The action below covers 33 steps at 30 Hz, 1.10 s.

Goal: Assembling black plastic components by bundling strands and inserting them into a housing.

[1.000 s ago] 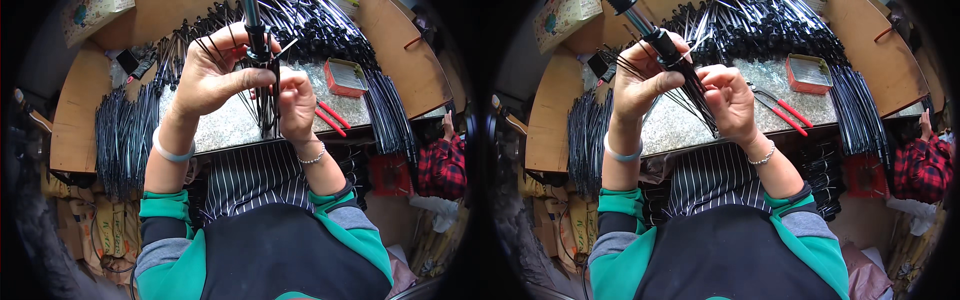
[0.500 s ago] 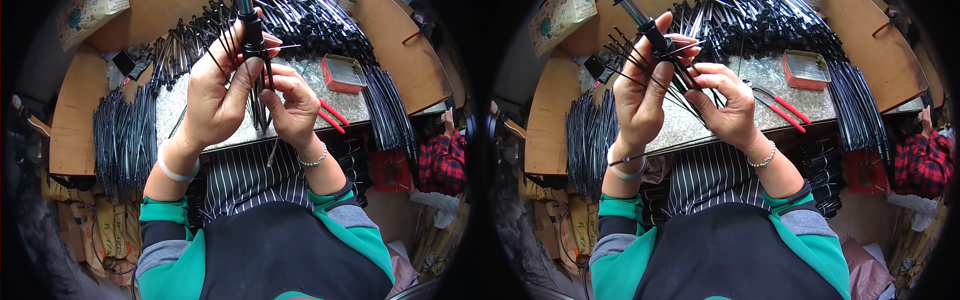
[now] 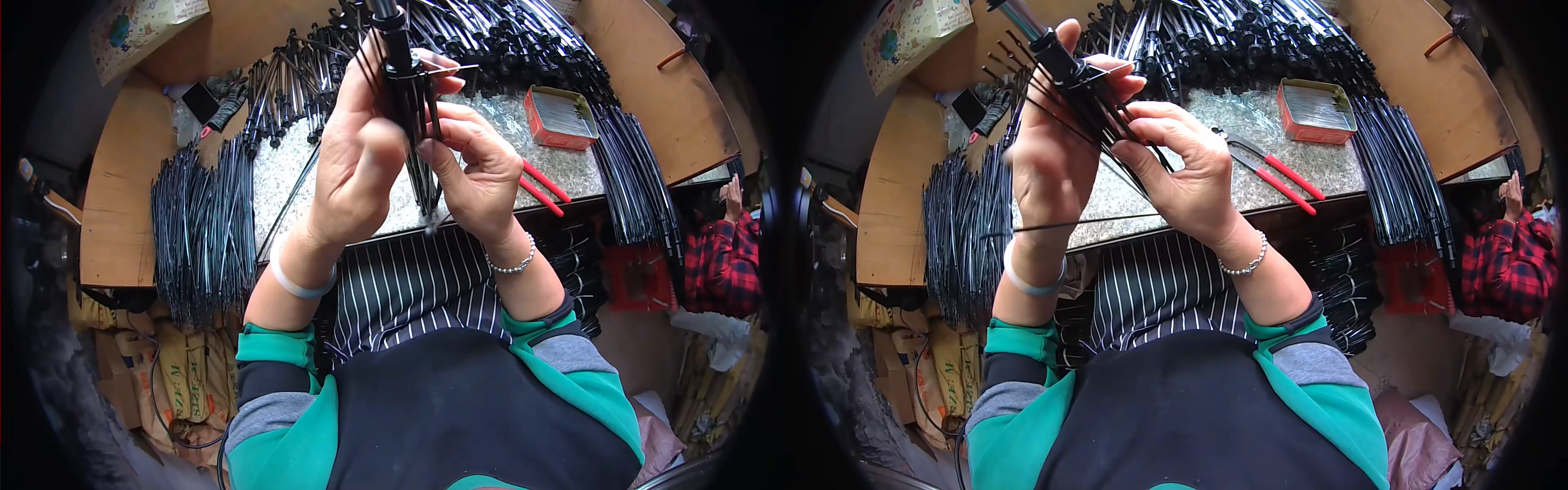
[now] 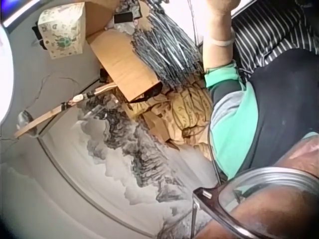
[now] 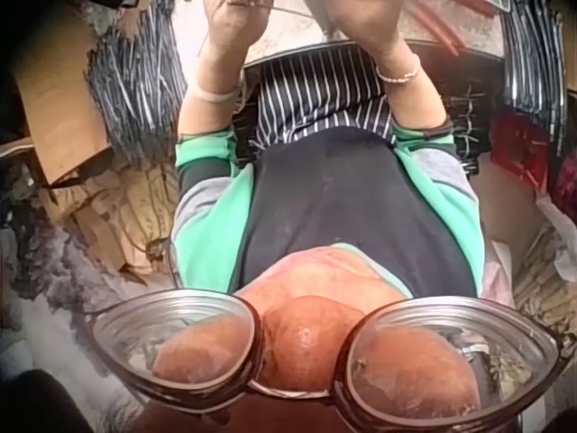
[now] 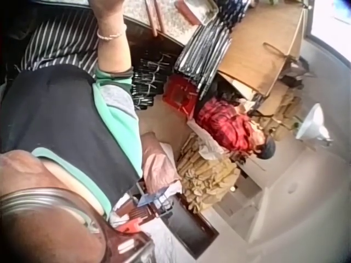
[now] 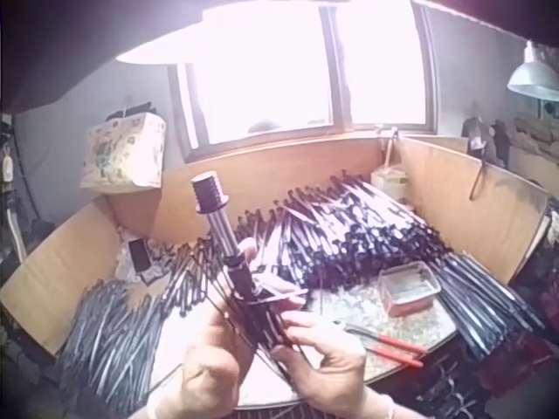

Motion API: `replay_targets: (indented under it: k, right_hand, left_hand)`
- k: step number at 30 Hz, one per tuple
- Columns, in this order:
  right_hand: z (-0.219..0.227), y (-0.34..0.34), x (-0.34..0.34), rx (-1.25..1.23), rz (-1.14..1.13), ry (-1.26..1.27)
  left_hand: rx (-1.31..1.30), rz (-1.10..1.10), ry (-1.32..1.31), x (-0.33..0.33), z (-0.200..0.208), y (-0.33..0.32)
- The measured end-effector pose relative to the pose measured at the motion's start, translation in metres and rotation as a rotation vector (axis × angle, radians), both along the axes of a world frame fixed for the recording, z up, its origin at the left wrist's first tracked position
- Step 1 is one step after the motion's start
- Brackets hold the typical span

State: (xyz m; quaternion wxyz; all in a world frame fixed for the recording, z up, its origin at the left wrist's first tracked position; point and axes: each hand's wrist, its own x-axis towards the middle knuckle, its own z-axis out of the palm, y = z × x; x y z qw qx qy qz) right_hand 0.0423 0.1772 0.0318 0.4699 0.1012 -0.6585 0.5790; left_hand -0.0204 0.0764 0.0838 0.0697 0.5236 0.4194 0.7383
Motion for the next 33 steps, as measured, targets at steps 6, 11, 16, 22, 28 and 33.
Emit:
replay_targets:
  k: [6,11,16,22,28,33]
  right_hand:
    - [0.002,0.000,0.001,-0.035,0.030,-0.068]
    - [0.001,-0.008,0.003,-0.041,0.029,-0.044]
    - [-0.005,-0.009,0.009,-0.051,0.041,-0.039]
    - [-0.009,-0.006,0.006,0.143,-0.131,0.072]
    - [-0.027,-0.014,0.025,0.259,-0.286,-0.003]
    - [-0.082,-0.030,0.052,-0.011,0.304,-0.414]
  left_hand:
    - [-0.084,0.179,0.173,0.005,0.001,-0.001]
    - [-0.051,0.231,0.053,0.007,0.001,0.006]
    - [-0.037,0.183,0.065,0.006,0.001,0.007]
    - [-0.031,0.315,0.159,0.006,-0.004,0.008]
    - [0.055,0.310,0.018,0.017,-0.007,-0.009]
    - [-0.026,0.199,-0.117,0.043,-0.014,-0.023]
